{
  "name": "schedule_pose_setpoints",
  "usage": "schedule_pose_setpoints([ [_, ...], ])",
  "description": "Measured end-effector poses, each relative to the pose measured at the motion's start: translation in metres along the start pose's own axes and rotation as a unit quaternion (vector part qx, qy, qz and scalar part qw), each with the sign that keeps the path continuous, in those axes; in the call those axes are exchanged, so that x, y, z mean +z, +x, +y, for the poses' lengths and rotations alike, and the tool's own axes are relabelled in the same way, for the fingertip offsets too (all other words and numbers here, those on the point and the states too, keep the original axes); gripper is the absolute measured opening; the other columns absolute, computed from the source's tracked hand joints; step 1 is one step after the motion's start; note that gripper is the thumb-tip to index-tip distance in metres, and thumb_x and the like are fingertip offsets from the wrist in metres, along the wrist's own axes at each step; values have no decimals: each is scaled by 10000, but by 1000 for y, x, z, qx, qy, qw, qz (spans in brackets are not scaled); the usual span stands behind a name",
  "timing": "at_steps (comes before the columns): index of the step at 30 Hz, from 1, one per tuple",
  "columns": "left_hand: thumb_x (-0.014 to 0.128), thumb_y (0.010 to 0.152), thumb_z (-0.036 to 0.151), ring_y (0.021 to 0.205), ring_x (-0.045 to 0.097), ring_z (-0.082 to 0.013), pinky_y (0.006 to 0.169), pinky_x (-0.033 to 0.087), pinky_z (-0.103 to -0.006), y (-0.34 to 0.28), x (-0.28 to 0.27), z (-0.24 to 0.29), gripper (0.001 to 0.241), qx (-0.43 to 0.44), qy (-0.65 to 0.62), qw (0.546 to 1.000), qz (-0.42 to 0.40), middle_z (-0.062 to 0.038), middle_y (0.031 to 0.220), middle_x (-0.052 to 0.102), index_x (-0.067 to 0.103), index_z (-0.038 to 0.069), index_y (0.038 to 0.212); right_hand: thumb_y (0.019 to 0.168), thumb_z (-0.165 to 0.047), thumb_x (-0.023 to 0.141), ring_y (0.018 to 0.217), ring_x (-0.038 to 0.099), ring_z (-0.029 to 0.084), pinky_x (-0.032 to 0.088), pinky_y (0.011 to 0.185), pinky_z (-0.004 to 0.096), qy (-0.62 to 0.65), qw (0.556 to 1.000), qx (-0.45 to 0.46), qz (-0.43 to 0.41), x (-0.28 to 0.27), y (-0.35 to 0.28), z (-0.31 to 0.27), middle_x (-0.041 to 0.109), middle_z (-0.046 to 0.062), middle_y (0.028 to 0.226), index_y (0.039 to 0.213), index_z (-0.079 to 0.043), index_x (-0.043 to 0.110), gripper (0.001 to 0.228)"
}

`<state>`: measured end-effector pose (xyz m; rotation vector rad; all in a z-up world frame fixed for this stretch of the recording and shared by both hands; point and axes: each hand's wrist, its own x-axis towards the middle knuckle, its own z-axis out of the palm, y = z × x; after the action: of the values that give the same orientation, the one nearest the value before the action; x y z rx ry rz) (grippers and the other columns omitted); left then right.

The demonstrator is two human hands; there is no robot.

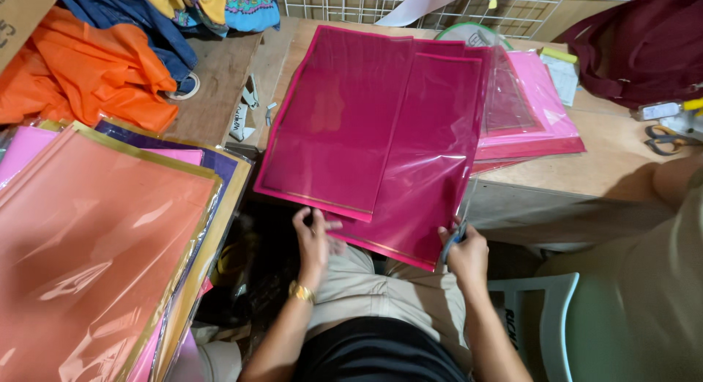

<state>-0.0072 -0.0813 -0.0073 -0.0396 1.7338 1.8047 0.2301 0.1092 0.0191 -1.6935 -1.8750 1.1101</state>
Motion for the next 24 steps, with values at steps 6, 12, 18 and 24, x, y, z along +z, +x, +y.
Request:
schedule_pose_setpoints([
  [6, 505, 910, 781, 331, 589, -235, 225, 414, -271, -65, 19, -26, 683, -176, 60, 964, -192, -167, 649, 679, 600, 113, 1015, 830, -77, 824, 703, 617, 208, 554, 596, 344, 313, 949, -30, -39, -14, 6, -41, 672, 149, 920, 1243, 47, 703, 448],
  [12, 423, 885, 820, 681, 719, -241, 405, 512, -237, -75, 55, 22, 938, -293, -88, 843, -442, -206, 1070, 704, 512, 59, 1426, 813, 9, 745, 772, 659, 167, 562, 739, 283, 450, 887, 3, -107, -15, 34, -66, 678, 79, 921, 1230, 5, 703, 419],
  [18, 497, 1026, 651, 389, 642, -320, 250, 300, -208, -13, 84, -53, 590, -236, -125, 913, -307, -306, 705, 690, 415, 94, 1205, 760, -16, 786, 713, 655, 187, 567, 605, 344, 441, 879, -30, -179, 21, 85, -50, 658, 60, 815, 1028, -61, 737, 276],
  [24, 522, 1070, 524, 490, 693, -405, 317, 525, -345, -13, 111, -49, 597, -167, -147, 950, -219, -383, 758, 676, 311, 82, 1412, 782, -21, 796, 750, 646, 133, 519, 681, 284, 404, 893, -108, -164, 10, 77, -86, 738, 53, 938, 1002, -79, 740, 234],
])
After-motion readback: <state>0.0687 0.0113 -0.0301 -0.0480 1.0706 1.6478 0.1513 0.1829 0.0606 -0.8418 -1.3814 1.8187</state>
